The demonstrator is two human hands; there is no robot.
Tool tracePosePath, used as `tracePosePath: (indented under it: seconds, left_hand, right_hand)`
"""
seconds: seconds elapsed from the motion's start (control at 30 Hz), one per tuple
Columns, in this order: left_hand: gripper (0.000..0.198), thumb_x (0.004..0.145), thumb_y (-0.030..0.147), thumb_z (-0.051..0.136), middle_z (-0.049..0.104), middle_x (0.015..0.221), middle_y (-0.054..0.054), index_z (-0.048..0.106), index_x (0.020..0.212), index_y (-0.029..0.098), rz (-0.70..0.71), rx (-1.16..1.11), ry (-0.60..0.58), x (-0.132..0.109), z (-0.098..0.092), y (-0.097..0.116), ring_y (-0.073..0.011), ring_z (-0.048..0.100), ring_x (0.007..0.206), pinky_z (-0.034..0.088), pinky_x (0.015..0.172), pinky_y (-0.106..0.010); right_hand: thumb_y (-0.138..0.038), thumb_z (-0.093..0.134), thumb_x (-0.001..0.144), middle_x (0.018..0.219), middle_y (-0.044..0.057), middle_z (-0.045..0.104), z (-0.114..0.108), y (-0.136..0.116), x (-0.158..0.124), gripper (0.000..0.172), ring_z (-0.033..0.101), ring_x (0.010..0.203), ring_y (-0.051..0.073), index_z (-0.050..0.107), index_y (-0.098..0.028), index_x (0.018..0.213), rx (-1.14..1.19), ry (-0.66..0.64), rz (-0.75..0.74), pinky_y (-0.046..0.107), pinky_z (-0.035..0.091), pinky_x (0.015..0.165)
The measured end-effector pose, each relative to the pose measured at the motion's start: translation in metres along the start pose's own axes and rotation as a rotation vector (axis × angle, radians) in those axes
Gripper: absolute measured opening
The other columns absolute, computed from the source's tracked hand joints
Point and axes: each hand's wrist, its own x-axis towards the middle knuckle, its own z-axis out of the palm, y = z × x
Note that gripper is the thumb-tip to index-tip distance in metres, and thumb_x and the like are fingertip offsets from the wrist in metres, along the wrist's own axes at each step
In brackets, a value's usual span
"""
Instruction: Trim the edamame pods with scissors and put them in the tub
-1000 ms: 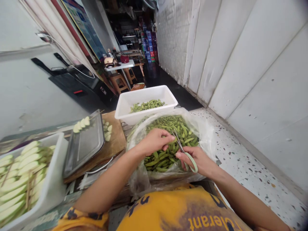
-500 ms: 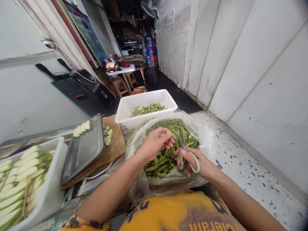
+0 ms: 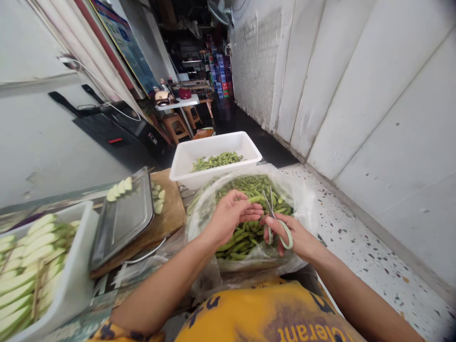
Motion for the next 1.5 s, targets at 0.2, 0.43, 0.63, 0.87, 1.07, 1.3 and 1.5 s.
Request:
tracePosePath:
  seconds: [0.2,0.43,0.63,0.87,1.07,1.3,1.5]
  left_hand:
    - [0.017,0.081,0.013,0.059,0.072,0.075,-0.006,0.042,0.084,0.017,-0.025,-0.023,-0.022,-0.002,0.001,-0.005,-0.0156,0.071,0.07,0.057,0.071,-0.029]
    - [0.016,0.08,0.016,0.06,0.073,0.077,-0.008,0.044,0.083,0.017,-0.025,-0.021,-0.014,0.0,-0.005,-0.002,-0.0161,0.071,0.072,0.056,0.071,-0.028]
    - [0.014,0.072,0.016,0.061,0.071,0.083,-0.005,0.048,0.074,0.016,0.078,-0.183,0.116,0.021,-0.024,0.02,-0.0171,0.07,0.086,0.055,0.077,-0.027]
    - [0.011,0.058,0.01,0.052,0.051,0.056,0.005,0.049,0.067,0.017,-0.067,0.003,0.012,0.04,-0.025,0.024,-0.0052,0.045,0.044,0.033,0.041,-0.016]
    - [0.018,0.058,0.018,0.07,0.048,0.048,0.006,0.069,0.076,0.019,0.176,0.872,-0.144,0.05,-0.02,0.002,-0.0089,0.039,0.045,0.029,0.047,-0.021]
    - [0.01,0.075,0.026,0.062,0.071,0.083,-0.003,0.07,0.078,0.02,0.491,0.999,-0.152,0.068,-0.025,-0.006,-0.0182,0.062,0.082,0.043,0.079,-0.026]
    - [0.022,0.082,0.035,0.054,0.065,0.063,0.001,0.066,0.083,0.017,0.25,0.773,-0.18,0.043,-0.016,0.009,-0.0112,0.052,0.054,0.039,0.057,-0.021]
  right_hand:
    - [-0.064,0.056,0.08,0.069,0.0,0.059,0.002,-0.002,0.001,0.048,0.049,0.042,0.008,0.056,-0.016,0.076,-0.005,-0.023,0.004,0.021,0.041,0.037]
    - [-0.06,0.063,0.075,0.046,-0.004,0.05,0.002,0.002,0.003,0.044,0.039,0.035,0.007,0.058,-0.016,0.075,0.066,0.095,0.056,0.017,0.027,0.03]
    - [-0.064,0.057,0.079,0.063,0.001,0.057,-0.003,0.004,-0.003,0.05,0.054,0.054,0.013,0.06,-0.015,0.09,0.239,0.081,0.013,0.02,0.042,0.037]
    - [-0.062,0.058,0.08,0.065,0.002,0.057,-0.004,0.002,-0.005,0.049,0.055,0.057,0.014,0.06,-0.014,0.091,0.267,0.071,-0.006,0.019,0.041,0.037]
    - [-0.063,0.056,0.08,0.065,0.002,0.057,-0.005,0.005,-0.005,0.049,0.054,0.055,0.013,0.06,-0.015,0.091,0.263,0.058,0.017,0.02,0.041,0.038]
    - [-0.062,0.055,0.081,0.067,0.002,0.058,-0.006,0.009,-0.003,0.048,0.056,0.057,0.014,0.058,-0.016,0.093,0.221,0.075,0.011,0.019,0.04,0.037]
    - [-0.061,0.056,0.082,0.067,0.0,0.056,-0.005,0.012,0.0,0.043,0.051,0.054,0.012,0.057,-0.017,0.086,0.057,0.034,0.024,0.018,0.042,0.035]
